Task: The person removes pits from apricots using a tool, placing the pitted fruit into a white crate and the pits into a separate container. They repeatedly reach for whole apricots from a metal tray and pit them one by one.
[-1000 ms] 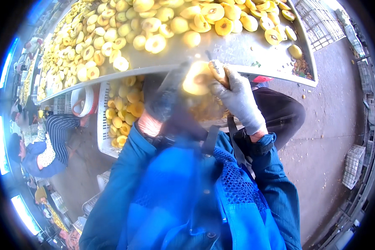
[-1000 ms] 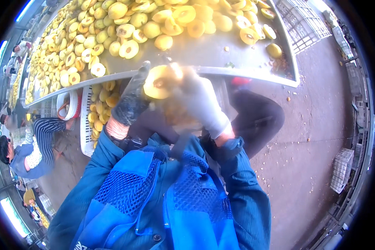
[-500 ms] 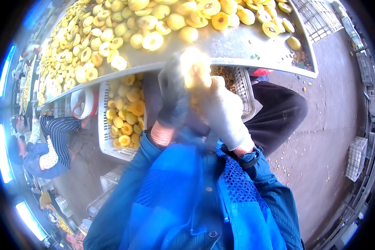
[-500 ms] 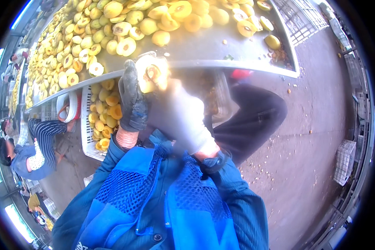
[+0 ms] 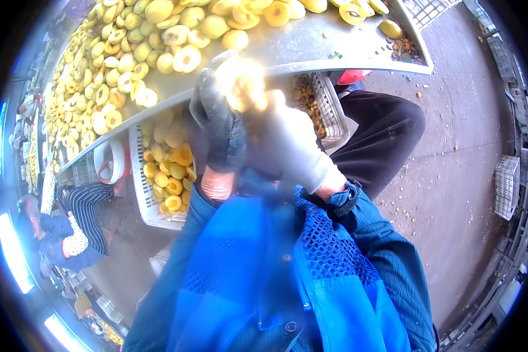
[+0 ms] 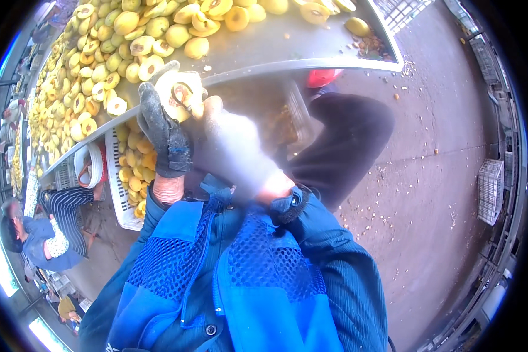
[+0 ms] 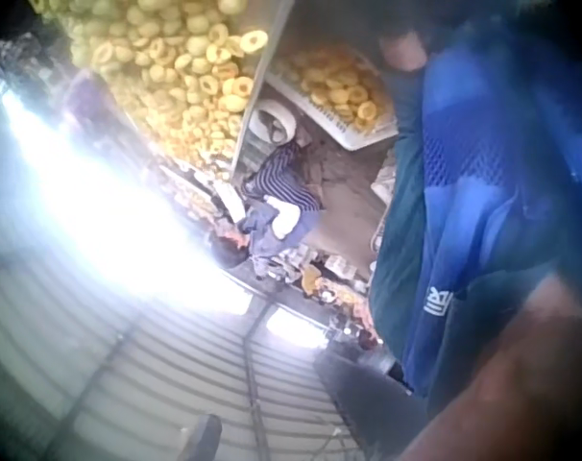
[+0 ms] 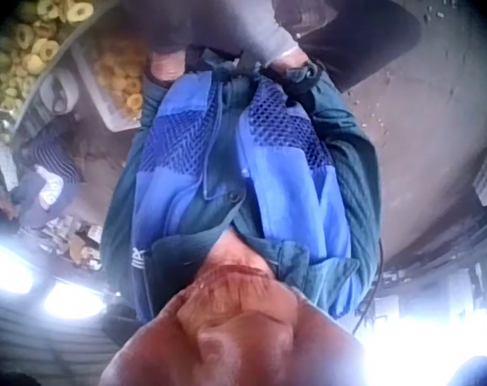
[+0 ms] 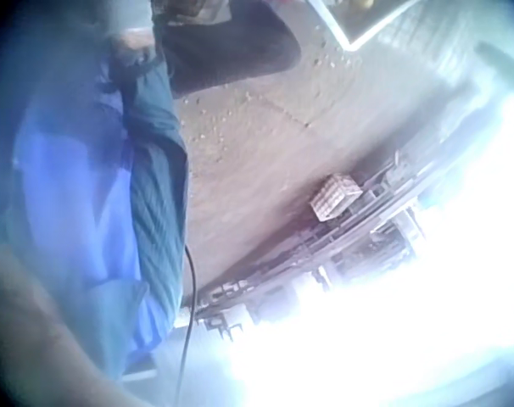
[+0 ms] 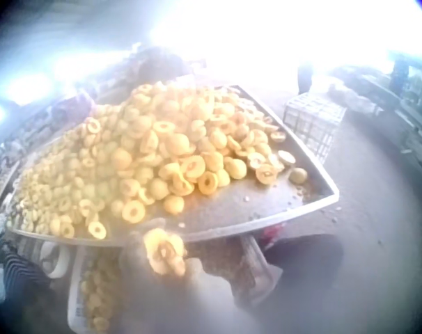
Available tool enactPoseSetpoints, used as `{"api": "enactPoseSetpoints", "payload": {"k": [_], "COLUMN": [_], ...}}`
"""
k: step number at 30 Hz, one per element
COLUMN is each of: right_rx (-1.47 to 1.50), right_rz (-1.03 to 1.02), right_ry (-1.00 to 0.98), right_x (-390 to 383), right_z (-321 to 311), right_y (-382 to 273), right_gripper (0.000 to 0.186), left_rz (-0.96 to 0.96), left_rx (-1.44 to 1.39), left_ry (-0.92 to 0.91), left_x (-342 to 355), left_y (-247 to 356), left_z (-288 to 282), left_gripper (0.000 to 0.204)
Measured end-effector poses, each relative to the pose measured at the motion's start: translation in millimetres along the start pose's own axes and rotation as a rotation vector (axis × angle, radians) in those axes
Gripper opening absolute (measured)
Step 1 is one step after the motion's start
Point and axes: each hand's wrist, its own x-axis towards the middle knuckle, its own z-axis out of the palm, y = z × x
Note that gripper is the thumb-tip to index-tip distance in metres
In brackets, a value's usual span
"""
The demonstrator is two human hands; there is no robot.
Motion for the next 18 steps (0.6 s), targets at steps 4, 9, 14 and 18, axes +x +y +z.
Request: {"api": "enactPoseSetpoints", "payload": {"k": [4, 9, 14, 18], "right_rx": [-0.033, -0.109, -0.124, -0.081], "right_rz": [-0.037, -0.042, -0.051, 0.054], "right_ry": [0.08, 0.038, 0.069, 0.034], "right_x": [-6, -8, -10, -13], "right_z": [1, 0, 1, -7], "right_y": [3, 2, 2, 0], "right_gripper": [0.039, 0.036, 0.036, 0.04], "left_rz": [-0.012, 0.004, 0.118, 0.144], "left_rx": [-0.068, 0.075, 0.19, 0.267], "left_ry": [-0.067, 0.087, 0.134, 0.105], "left_x": [-9, -7, -4, -2], "left_y": [4, 8, 14, -10], "left_z": [6, 16, 20, 8], "left_gripper": [0.055, 0.054, 0.05, 0.049]}}
